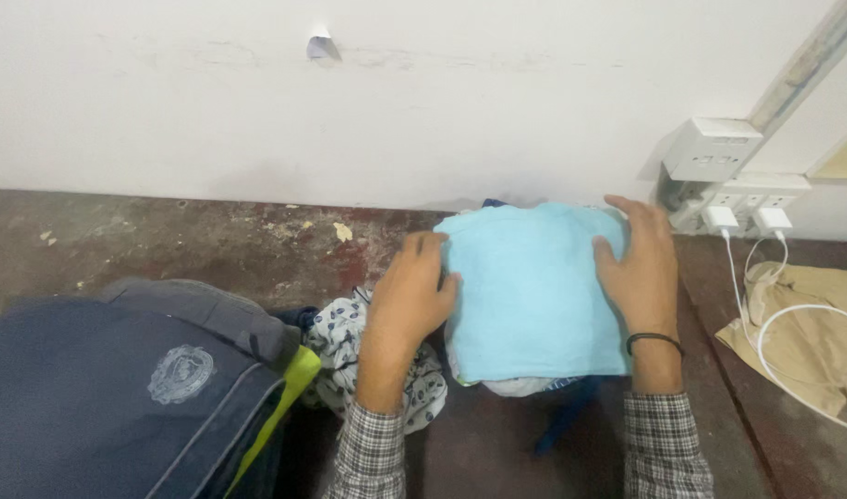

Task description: The person folds various clothing items one by one on a worn wooden table, including shirts, pants, and jeans. Each item is smoothed and placed into a growing stack. The person handles the items by hand and completes the task with a thumbs-up gesture.

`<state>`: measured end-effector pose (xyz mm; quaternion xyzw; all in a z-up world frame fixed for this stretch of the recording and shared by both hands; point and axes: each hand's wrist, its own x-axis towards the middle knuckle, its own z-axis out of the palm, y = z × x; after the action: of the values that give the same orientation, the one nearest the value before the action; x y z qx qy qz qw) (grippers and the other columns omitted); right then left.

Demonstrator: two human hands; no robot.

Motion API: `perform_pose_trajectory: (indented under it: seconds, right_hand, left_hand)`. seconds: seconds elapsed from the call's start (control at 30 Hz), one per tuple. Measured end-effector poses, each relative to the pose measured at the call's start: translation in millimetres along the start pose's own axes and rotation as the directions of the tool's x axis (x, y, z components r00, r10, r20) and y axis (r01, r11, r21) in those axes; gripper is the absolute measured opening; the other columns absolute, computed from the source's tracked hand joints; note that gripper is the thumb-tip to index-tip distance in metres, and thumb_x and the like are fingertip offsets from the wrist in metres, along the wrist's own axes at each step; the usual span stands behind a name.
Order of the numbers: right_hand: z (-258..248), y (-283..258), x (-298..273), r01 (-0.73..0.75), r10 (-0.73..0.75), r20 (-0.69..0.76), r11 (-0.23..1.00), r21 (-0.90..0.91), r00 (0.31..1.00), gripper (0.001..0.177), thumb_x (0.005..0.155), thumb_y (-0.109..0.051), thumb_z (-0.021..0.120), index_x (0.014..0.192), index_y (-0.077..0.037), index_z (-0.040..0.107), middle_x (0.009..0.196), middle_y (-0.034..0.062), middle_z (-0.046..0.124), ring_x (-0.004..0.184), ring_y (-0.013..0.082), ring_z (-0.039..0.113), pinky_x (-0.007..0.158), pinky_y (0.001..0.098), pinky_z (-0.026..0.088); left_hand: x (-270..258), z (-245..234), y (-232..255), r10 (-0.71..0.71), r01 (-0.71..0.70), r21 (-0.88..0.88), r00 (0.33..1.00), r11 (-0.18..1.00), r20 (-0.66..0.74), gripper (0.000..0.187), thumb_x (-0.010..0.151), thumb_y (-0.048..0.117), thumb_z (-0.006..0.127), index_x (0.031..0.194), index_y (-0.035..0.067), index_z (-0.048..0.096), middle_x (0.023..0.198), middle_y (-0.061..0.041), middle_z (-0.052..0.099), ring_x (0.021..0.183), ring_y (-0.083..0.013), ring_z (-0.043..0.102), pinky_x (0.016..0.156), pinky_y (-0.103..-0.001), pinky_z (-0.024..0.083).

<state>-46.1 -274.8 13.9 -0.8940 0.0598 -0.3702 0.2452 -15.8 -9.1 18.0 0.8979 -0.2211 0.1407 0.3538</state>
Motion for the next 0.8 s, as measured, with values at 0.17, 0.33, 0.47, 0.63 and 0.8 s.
perform_pose_trajectory:
  seconds: [0.17,0.33,0.47,0.63,0.8]
  right_hand:
    - [16.1,-18.4,-8.5,0.157,-0.158,-0.027,0.987,-0.023,0.987,0.039,0.094,-0.017,0.066,0.133,-0.012,0.063,0.147,0.0204,0.054,0.139,0.0399,0.047,0.114,0.0535,0.037]
    - [63.0,-17.8,-17.7,0.201,-0.188,0.167,0.977,-0.066,0.968,0.040,0.101,-0.030,0.056,0.138,-0.017,0.063,0.146,0.0135,0.058,0.141,0.0346,0.047,0.119,0.0589,0.028]
    - [63.3,-10.0,-16.4,0.166,-0.162,0.199,0.986,-0.006,0.967,0.042,0.100,-0.032,0.055,0.137,-0.015,0.063,0.144,0.0139,0.059,0.142,0.0348,0.044,0.117,0.0587,0.025]
    - [38.8,-18.8,-8.9,0.130,-0.151,0.178,0.984,0.121,0.972,0.042,0.103,-0.036,0.053,0.137,-0.013,0.060,0.144,0.0130,0.060,0.140,0.0312,0.051,0.120,0.0514,0.034]
    - [32.4,-15.4,-10.1,0.228,-0.227,0.058,0.974,-0.016,0.972,0.045,0.106,-0.034,0.051,0.143,-0.010,0.059,0.150,0.0180,0.054,0.143,0.0376,0.044,0.119,0.0605,0.025]
  left_hand:
    - [-4.0,35.0,21.7,0.039,-0.046,-0.106,0.997,0.993,-0.065,0.031,0.101,0.015,0.056,0.130,0.009,0.061,0.129,-0.014,0.066,0.117,-0.0355,0.067,0.100,-0.047,0.053]
    - [4.3,89.9,26.0,0.174,-0.161,0.069,0.924,0.985,-0.341,0.052,0.094,0.023,0.061,0.141,0.001,0.053,0.144,-0.025,0.054,0.135,-0.0427,0.050,0.107,-0.058,0.038]
    - [4.0,102.8,4.8,0.144,-0.150,0.002,0.947,0.989,-0.288,0.058,0.098,0.031,0.060,0.148,0.004,0.049,0.150,-0.025,0.051,0.139,-0.0418,0.048,0.112,-0.057,0.038]
    - [3.4,96.8,2.1,0.151,-0.163,-0.043,0.965,0.986,-0.215,0.060,0.098,0.031,0.060,0.149,0.002,0.047,0.152,-0.028,0.046,0.142,-0.0445,0.043,0.113,-0.060,0.035]
    - [2.9,95.0,12.5,0.177,-0.184,0.000,0.946,0.983,-0.271,0.058,0.099,0.028,0.060,0.149,0.002,0.046,0.156,-0.026,0.044,0.148,-0.0452,0.038,0.117,-0.062,0.029]
